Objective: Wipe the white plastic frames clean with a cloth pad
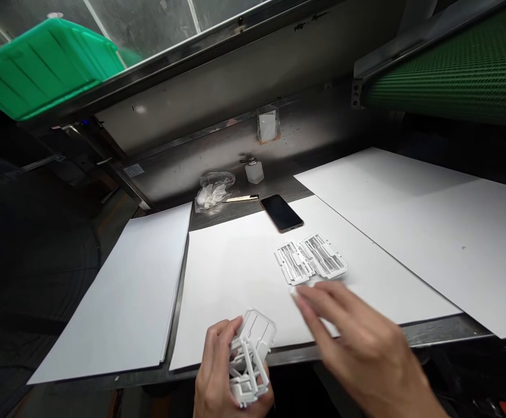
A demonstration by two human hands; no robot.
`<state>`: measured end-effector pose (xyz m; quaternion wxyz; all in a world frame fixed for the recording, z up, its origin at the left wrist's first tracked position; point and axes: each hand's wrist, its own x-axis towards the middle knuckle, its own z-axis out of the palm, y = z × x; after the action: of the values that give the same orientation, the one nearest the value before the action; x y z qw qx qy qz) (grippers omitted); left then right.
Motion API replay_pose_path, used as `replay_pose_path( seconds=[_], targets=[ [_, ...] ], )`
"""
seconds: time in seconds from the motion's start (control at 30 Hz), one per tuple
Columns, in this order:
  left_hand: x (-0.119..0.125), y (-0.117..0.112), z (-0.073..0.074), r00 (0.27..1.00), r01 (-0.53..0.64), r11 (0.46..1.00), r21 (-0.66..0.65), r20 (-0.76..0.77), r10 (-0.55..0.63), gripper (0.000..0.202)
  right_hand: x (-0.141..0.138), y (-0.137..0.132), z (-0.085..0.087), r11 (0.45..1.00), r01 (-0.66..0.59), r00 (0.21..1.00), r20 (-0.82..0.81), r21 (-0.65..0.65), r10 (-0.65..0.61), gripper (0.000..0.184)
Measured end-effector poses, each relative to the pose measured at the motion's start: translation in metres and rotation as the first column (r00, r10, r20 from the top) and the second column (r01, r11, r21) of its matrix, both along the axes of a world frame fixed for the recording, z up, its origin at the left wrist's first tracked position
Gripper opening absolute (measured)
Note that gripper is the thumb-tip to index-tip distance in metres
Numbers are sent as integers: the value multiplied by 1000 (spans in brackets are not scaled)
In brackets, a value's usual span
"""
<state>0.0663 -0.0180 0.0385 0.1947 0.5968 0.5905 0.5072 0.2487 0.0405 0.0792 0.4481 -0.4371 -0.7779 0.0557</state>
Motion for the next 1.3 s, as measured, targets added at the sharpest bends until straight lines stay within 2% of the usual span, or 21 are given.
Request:
replay_pose_path(
  seconds=[0.07,0.1,0.23,0.33,0.4,0.53,0.63,0.7,0.8,0.87,0.93,1.03,1.3],
  targets=[
    [-4,0,-1,995,18,998,52,-95,-13,54,11,1,-6,995,102,995,2,-21,-102,17],
    [-5,0,-1,990,28,998,64,-140,-19,52,14,-1,-8,993,106,994,-5,-41,-107,19],
    [-6,2,-3,971,50,995,92,-239,-27,48,-1,-9,-5,998,20,996,-83,-61,-25,14],
    [-3,2,-5,960,67,990,125,-277,-30,50,-19,-9,2,994,-99,990,-104,-46,94,13],
    [-2,1,-6,957,64,988,138,-288,-22,50,-22,-4,2,993,-105,991,-88,-49,101,14],
    [-5,-1,-6,962,57,992,111,-271,-25,53,-5,5,-8,994,50,996,-65,-102,-56,15],
    [-9,-2,-4,958,106,992,72,-274,-83,58,9,6,-13,986,-18,1000,-26,-168,14,16],
    [-12,-3,-3,949,146,988,48,-290,-126,60,13,5,-10,959,-134,990,15,-248,142,16],
    [-14,-4,-2,927,183,983,33,-338,-161,59,13,7,2,854,-290,934,65,-431,350,23],
    [-15,-6,-1,908,197,980,41,-385,-167,56,11,10,9,787,-330,897,86,-522,433,31],
    [-17,-7,1,882,220,974,44,-436,-180,54,10,12,13,746,-338,875,99,-574,473,36],
    [-21,-8,5,841,252,967,27,-501,-205,55,9,14,13,720,-335,861,113,-608,496,38],
    [-25,-4,25,720,291,957,23,-663,-203,59,7,13,12,717,-306,859,143,-626,492,38]
  ],
)
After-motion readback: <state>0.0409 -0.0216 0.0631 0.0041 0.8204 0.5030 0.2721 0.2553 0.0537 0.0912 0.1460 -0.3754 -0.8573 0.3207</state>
